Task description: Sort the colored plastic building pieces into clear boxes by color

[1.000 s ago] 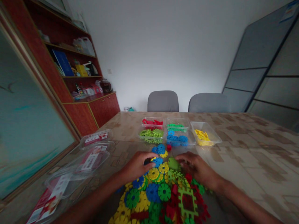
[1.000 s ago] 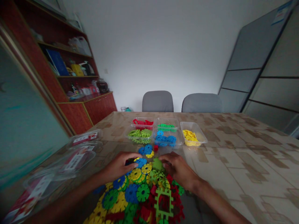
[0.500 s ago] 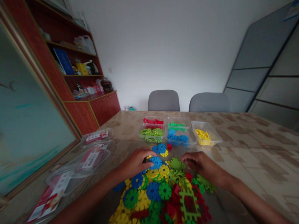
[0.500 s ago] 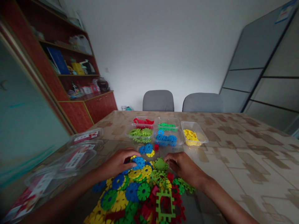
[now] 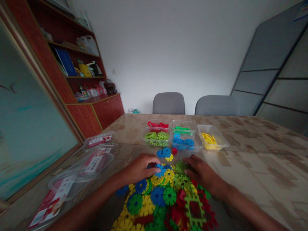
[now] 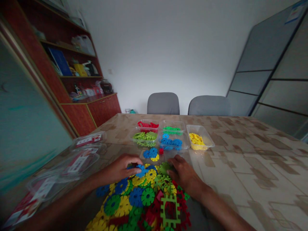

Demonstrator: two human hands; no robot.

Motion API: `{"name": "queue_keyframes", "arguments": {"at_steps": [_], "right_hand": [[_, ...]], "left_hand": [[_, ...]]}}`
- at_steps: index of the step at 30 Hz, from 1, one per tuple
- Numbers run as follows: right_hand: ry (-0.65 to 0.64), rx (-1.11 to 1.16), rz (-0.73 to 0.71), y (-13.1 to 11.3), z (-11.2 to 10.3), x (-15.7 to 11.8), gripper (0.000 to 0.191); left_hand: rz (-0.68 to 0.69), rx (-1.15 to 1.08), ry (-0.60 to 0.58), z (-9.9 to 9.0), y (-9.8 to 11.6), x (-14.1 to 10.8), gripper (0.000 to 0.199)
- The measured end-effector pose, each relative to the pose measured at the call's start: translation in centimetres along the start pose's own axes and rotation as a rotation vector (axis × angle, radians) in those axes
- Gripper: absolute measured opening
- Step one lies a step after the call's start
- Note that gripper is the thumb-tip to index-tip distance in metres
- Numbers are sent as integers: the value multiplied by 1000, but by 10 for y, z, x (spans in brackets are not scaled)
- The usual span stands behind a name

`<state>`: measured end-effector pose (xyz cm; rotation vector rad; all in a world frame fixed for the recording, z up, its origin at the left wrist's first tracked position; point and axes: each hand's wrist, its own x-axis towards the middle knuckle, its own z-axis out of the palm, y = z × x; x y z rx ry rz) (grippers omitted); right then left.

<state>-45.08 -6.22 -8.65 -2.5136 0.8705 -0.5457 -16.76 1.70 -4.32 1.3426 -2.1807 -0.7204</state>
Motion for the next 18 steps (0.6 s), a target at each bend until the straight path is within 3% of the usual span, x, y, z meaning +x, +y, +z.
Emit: {"name": "queue_keyframes", "arguments": {"at_steps": [4,8,14,18], "right_hand": [[43,17,56,0,8,3,21],[63,86,96,-1,7,6,15],[83,193,98,0,-13,7,8],[46,180,64,-13,-23,1,7]], "left_hand": [[115,-53,-84,-2,10,0,23],[133,-40,-74,-2,14,0,24],[139,19,-40,2,10,-2,18],[149,65,-35,4,10,-3,17]]}}
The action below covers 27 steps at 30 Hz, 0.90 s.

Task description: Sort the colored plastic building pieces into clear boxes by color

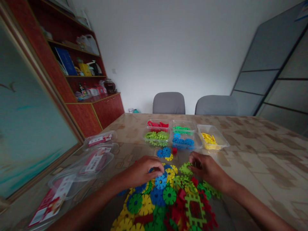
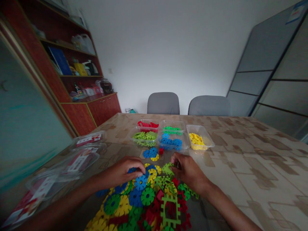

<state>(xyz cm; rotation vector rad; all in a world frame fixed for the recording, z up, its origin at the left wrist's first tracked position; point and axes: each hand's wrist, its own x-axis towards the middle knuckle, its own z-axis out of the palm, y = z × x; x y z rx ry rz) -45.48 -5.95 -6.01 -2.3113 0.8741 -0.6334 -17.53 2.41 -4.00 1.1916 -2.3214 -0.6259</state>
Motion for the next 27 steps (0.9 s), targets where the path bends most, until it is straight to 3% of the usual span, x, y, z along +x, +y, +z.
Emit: {"name": "queue_keyframes", "arguments": {"at_steps": [6,12,19,23,27], "right_hand": [[-248,2,-68,-22,4,-7,22],[-210,-32,-72,-14,-7,-5,25],[-285,-35,-93,-19,1,-13,36],[-225,67,-106,-15,7,-7,23],[-202,86,-57,-5,-2,0,18]], "left_hand": [[2,11,15,2,1,1,16],[-9,5,82,10,6,3,10],[29,-27,84,25,12,2,35],[34,-20,59,25,16,2,46],[60,17,76,21,24,0,39]]}}
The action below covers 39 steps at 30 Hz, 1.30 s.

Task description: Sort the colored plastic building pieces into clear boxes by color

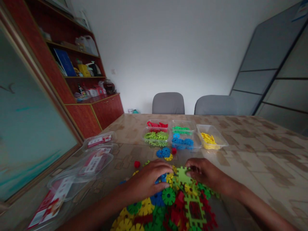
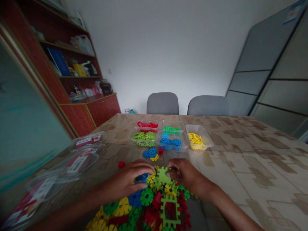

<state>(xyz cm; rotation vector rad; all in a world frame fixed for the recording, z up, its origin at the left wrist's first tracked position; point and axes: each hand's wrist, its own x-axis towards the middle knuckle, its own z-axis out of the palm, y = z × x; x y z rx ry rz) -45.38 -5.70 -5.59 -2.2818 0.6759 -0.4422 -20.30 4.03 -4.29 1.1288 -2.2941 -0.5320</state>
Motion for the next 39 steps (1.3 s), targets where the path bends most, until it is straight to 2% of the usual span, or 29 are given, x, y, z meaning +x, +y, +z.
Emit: {"name": "queue_keyframes", "arguments": {"at_steps": [3,5,7,10,14,16,19,25,31,35,39], "right_hand": [[22,-23,4,2,-12,-5,15],[-22,11,24,-3,-20,-10,15],[-99,64,40,-13,-26,-15,16],[-194,149,76,-31,-29,-20,21],[-432,343,246,-50,-23,-26,17],[-500,323,307,-54,-17,-28,17],[-432,173,278,-53,-8,-30,29],[-338,-63,192,-50,-3,-30,25],[-359,-61,146,-56,-4,-30,36],[-325,-77,57,-60,-2,-30,31],[-323,19,106,-57,-4,-29,32]], "left_hand": [[12,30,-16,-1,12,-1,25],[33,38,-55,-1,21,-1,19],[53,45,-82,-1,25,0,16],[42,66,-47,-1,24,1,14],[7,69,-5,-1,22,2,14],[-5,69,-20,1,25,1,15],[-27,74,-51,4,32,0,17],[-45,65,-82,9,42,-2,16],[-82,67,-81,14,44,-4,10],[-83,61,-67,13,40,-4,11],[-116,38,-52,12,41,-4,15]]}}
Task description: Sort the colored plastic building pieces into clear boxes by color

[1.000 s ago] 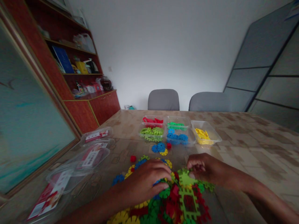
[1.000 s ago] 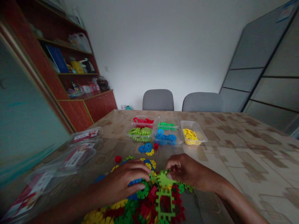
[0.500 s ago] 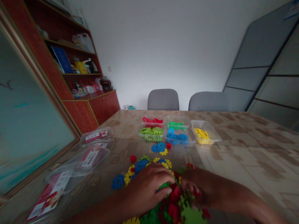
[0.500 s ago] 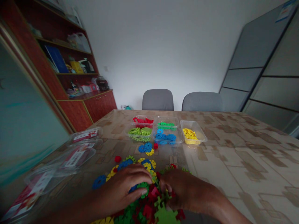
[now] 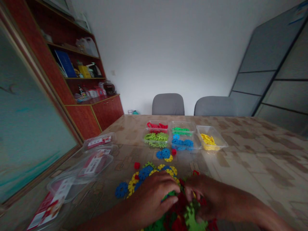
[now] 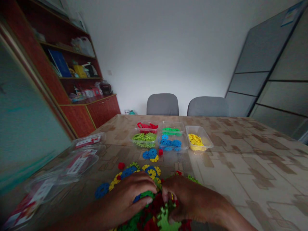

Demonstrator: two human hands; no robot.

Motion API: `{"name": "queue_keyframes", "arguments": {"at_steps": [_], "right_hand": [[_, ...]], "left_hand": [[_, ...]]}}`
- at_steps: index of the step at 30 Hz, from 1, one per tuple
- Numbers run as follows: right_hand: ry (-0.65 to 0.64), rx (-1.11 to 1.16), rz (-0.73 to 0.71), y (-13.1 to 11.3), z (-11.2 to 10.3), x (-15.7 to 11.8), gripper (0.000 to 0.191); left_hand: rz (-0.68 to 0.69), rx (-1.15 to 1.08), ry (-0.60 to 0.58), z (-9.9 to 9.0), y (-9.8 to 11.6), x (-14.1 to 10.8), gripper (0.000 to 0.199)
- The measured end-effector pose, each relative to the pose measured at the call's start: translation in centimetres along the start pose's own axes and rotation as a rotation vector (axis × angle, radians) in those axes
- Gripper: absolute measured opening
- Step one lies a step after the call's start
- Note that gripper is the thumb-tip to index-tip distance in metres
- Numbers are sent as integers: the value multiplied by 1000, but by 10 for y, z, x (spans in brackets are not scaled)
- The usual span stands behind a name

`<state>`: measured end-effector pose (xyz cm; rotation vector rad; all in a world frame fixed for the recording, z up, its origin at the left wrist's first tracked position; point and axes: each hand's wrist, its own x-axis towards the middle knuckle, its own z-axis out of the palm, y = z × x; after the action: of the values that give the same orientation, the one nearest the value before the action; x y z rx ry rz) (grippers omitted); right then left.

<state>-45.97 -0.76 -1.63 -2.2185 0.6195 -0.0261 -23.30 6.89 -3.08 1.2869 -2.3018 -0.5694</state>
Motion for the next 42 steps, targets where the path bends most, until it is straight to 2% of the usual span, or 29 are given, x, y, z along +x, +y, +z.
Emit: {"name": "queue_keyframes", "arguments": {"at_steps": [3,5,10,13,15,17,18,21,23,26,28,31,34,42], "right_hand": [[-31,187,-51,5,-4,3,19],[4,277,-102,7,-5,7,15],[66,442,-75,10,1,16,19],[125,438,-137,11,1,19,21],[232,379,-210,12,-2,21,19],[350,297,-238,15,-5,23,15],[386,263,-228,17,-6,24,13],[409,202,-188,22,-7,26,10],[391,174,-185,24,-7,26,9],[374,129,-190,24,-5,26,9],[372,112,-184,24,-5,25,9],[362,112,-171,24,-5,25,9],[351,114,-169,25,-6,25,12],[334,142,-167,22,-6,25,13]], "left_hand": [[-53,-70,12,0,3,-1,23],[-91,-140,32,1,3,0,28],[-171,-294,132,8,-6,3,26],[-164,-339,159,5,-14,6,23],[-163,-346,163,-7,-21,10,19],[-161,-326,184,-27,-33,17,18],[-151,-294,236,-40,-40,22,20],[-183,-164,371,-81,-73,39,27],[-206,-132,411,-103,-100,52,27],[-236,-78,452,-119,-138,69,22],[-243,-53,428,-119,-155,77,20],[-226,-39,310,-111,-167,83,17],[-200,-16,248,-103,-167,83,20],[-141,130,249,-93,-161,87,23]]}}
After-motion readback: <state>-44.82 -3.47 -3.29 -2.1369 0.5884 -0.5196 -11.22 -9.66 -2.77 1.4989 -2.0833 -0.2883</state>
